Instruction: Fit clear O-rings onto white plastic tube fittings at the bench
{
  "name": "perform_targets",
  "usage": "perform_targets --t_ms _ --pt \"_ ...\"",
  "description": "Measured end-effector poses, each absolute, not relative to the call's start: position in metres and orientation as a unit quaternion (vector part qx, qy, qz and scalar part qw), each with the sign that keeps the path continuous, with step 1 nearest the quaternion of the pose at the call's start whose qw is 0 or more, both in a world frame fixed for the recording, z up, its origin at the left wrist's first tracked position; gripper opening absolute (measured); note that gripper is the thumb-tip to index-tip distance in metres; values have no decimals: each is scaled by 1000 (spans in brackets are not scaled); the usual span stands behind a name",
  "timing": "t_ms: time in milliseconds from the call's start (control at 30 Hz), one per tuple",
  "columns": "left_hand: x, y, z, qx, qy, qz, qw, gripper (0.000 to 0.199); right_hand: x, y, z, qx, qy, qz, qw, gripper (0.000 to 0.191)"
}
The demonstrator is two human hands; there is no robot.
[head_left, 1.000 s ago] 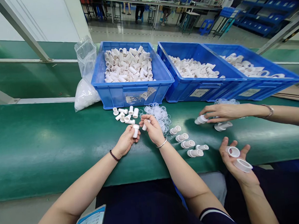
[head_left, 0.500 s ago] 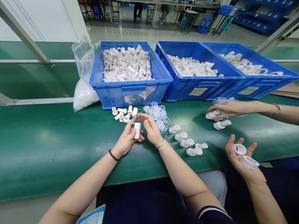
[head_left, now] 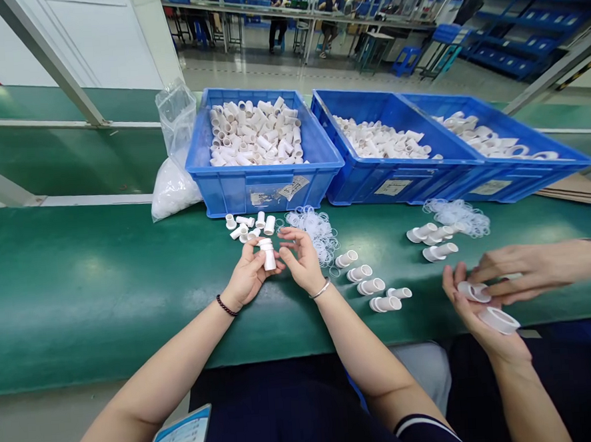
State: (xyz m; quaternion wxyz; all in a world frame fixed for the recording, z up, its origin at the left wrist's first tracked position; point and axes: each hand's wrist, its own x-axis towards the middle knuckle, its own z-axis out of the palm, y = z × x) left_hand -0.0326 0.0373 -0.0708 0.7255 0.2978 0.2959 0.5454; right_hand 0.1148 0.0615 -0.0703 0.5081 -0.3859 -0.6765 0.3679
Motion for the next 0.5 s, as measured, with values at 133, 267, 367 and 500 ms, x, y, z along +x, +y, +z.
perform_targets --t_ms 133,267,367,500 --pt "-32 37 -69 229 293 574 729 27 121 50 -62 -395 -802 162 418 13" --pt "-27 34 -69 197 264 572 751 18 123 40 -63 -415 -809 73 410 19" --pt "-23 30 -68 194 257 560 763 18 122 35 -67 -405 -811 51 419 18" --pt "-20 25 -67 224 269 541 765 24 122 32 -64 -407 -828 24 385 17"
